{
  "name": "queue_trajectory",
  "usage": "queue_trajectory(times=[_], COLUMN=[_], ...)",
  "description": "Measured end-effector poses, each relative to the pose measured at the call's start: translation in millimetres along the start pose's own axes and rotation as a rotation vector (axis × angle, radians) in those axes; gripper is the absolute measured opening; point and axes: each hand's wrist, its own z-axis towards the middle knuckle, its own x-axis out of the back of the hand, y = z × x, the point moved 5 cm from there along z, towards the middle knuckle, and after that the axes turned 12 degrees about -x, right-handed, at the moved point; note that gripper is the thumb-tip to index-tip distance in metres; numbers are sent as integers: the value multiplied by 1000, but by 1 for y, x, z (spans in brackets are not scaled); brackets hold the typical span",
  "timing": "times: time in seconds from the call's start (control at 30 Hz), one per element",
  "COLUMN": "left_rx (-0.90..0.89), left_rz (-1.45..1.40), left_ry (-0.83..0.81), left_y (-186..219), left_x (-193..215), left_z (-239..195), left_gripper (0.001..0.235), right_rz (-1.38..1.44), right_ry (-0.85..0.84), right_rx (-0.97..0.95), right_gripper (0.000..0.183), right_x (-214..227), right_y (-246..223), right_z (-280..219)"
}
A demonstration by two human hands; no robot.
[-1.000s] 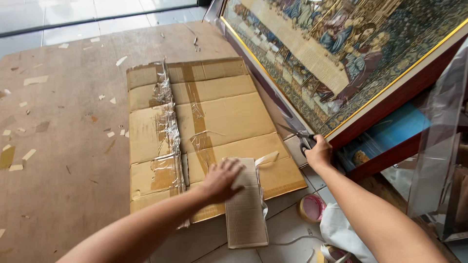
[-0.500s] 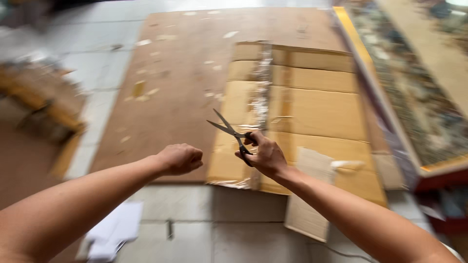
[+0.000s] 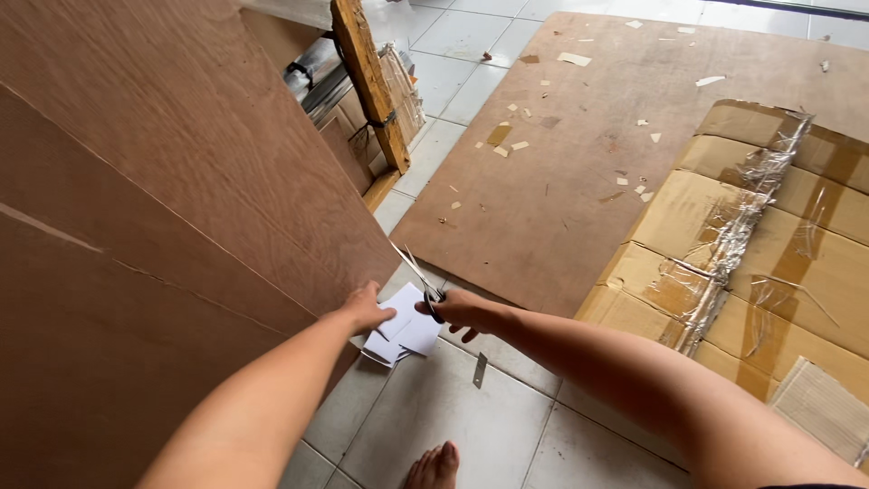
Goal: The person cuts a piece of cardboard into smaller strips using scissors, then cuts white paper into small rectangular pieces. They place the cut paper pieces onto the back of a framed picture and secure them with a stapler.
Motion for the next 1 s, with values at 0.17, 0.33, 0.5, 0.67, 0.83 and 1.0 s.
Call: queue_trajectory(times=[0.17,0.33,0.5,0.67,0.83,1.0], left_rx=[14,-153,-721,-1247,-1860,-1539], left_rz=[121,206,-60,364,741,909], left_ry=[-147,-98,-96,-48,-109,-353], left_y=[47,161,357,496,574,595], left_x=[7,13,4,-66,-134,-189], left_z=[-16,15,34,22,-68,-84], left_gripper=[122,84,47,49,101,140], right_rz=[91,252,119,-157,-306,-136], right_ry=[-89,-67,437,699,912,1162], right_rx=[55,67,-69,-394,-699,-498], right_gripper=[82,42,34,53,38,24], right_x=[20,99,194,237,249,223], right_y=[39,98,200,332,496,500], right_z=[-12,-89,-171,-248,-259,-273])
